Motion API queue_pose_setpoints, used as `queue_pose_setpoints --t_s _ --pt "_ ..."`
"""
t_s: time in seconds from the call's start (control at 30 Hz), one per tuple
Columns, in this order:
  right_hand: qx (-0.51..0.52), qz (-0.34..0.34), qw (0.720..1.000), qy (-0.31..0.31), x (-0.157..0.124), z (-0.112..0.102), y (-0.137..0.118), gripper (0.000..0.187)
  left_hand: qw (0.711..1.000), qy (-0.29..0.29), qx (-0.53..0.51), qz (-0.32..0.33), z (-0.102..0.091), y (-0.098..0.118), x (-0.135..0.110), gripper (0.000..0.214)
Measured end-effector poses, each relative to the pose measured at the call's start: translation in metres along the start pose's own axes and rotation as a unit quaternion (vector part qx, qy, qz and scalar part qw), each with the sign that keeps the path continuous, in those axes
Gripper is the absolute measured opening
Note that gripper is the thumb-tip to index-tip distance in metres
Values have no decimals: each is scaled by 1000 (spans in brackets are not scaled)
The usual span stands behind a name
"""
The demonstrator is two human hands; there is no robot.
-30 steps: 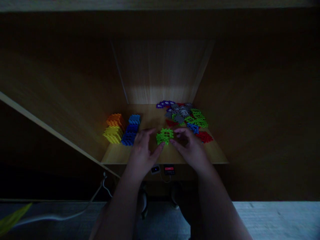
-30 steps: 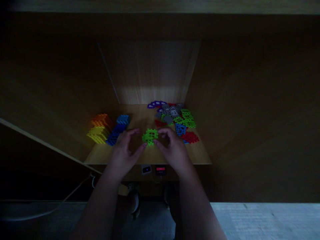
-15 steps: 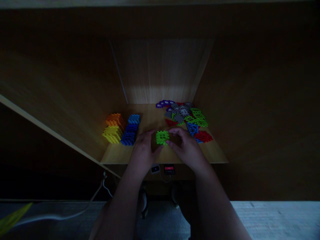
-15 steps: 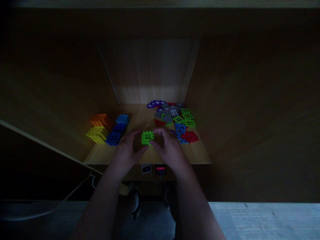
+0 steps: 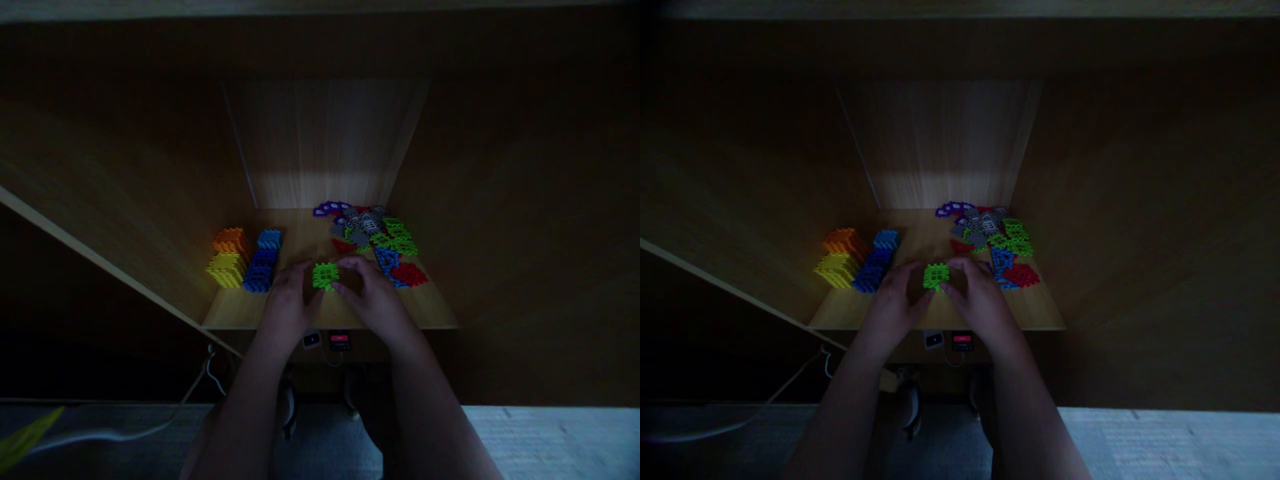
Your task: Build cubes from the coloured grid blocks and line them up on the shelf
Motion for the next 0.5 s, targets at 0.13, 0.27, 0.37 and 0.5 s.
queue_pose_setpoints --t_s 0.13,0.27,0.37,0.5 --pt "-1 -6 1000 -10 1 1 1 33 1000 -4 -12 -7 1 -1 0 52" --pt "-1 -3 1000 -12 2 1 -1 33 1000 -7 -23 -12 0 0 0 48" --pt "0 -2 1000 -14 2 0 -3 33 999 -12 -36 -15 -2 2 1 49" --pt "-2 -4 1000 -18 1 0 -3 34 999 -14 -42 -24 -4 3 2 48"
Point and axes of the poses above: each hand's wrist, its own x-axis towards the middle knuckle, its own z-axis out of the palm, y = z × x, the point moved 1 cm from there along x, towards the middle knuckle, and after that the axes turned 2 degrees about y, right-handed, at the moved point
